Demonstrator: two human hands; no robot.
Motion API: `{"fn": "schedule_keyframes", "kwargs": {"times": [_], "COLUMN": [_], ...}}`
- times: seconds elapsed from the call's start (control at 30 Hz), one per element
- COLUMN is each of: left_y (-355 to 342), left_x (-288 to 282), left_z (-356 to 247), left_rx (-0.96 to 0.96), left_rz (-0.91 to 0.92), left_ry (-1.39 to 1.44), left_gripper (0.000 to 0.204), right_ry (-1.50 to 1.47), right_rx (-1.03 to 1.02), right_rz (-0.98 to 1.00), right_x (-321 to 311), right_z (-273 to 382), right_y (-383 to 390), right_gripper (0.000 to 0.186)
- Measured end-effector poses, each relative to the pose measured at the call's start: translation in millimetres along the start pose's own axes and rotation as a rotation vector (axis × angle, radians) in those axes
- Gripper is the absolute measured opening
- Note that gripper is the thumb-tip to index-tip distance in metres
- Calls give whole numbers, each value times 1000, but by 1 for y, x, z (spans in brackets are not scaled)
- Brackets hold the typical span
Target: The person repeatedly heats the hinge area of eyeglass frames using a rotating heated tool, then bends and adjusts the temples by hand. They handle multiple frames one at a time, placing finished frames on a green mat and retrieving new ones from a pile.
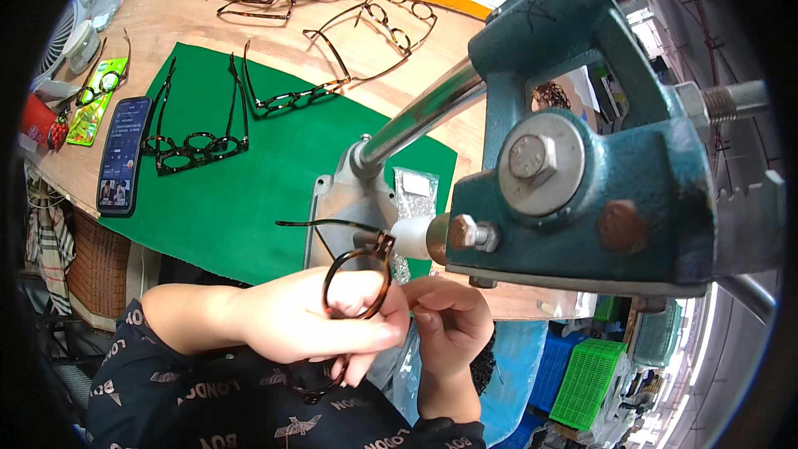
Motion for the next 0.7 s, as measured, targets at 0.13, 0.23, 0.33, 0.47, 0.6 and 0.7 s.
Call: {"fn": "schedule_keyframes", "kwargs": {"times": [0.13,0.23,0.33,0.47,0.6,0.7], "left_y": [-13,-20,-24,-29,-35,-36], "left_x": [-3,-4,-4,-4,-2,-1], "left_z": [-14,-16,-15,-15,-10,-4], "left_rx": [73,71,36,53,3,39], "left_rz": [-26,-47,-45,-11,-23,-22], "left_ry": [-35,-27,-17,26,15,56], "left_gripper": [23,26,29,31,32,32], "right_ry": [38,198,99,24,158,335], "right_rx": [221,125,141,204,90,-109], "right_rz": [-225,-318,-303,-283,-269,-186], "right_x": [-36,-38,-42,-53,-49,-49], "right_z": [-30,-24,-19,-19,-2,23], "right_y": [34,36,40,49,35,13], "right_gripper": [14,28,14,19,20,19]}}
Point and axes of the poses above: each hand's wrist, its own y-axis away from the middle knuckle, its own x-axis out of the palm, z = x × y, the point moved 5 cm from there along -y, towards the middle knuckle, and after that the axes turned 12 degrees about z, right-handed, at the moved point
